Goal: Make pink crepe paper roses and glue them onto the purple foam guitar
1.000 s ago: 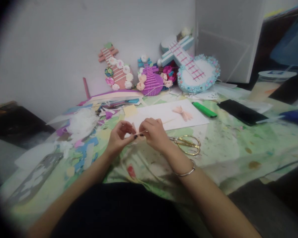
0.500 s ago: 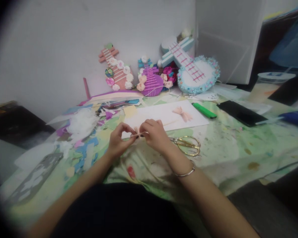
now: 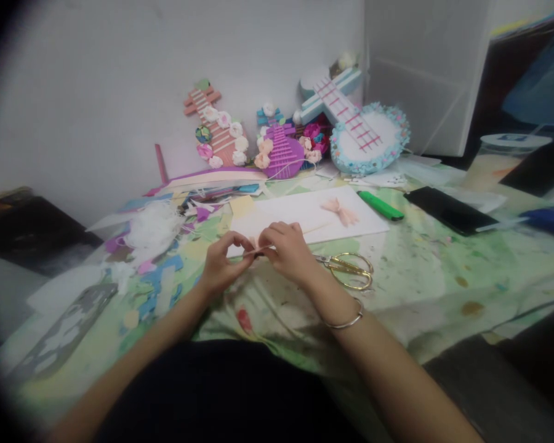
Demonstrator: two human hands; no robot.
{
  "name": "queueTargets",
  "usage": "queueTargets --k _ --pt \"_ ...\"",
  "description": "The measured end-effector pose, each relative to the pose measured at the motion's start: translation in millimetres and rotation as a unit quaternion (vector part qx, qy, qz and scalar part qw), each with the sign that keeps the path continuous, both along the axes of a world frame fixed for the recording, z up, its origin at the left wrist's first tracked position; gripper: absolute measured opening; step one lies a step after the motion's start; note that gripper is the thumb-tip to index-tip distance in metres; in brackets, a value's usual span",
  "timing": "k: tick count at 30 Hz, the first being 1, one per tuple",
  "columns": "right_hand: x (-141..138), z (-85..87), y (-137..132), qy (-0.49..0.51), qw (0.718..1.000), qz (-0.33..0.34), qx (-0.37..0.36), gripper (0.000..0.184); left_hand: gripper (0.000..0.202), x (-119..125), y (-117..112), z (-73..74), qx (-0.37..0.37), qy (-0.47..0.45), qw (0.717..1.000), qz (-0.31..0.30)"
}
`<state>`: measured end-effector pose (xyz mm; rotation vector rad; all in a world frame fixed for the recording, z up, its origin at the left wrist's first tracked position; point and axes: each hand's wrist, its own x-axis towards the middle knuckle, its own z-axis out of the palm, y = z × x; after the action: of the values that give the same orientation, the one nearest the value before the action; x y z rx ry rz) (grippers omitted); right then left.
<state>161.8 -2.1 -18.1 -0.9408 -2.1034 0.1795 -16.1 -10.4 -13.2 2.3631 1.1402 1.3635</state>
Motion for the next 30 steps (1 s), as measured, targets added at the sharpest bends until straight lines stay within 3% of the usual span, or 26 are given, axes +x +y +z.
queueTargets --k 30 --pt "-0.5 1.2 -0.9 0.002 1.0 -0.01 -0.003 0.006 0.008 0.6 1.0 0.1 -0.025 -0.016 1.0 -0.005"
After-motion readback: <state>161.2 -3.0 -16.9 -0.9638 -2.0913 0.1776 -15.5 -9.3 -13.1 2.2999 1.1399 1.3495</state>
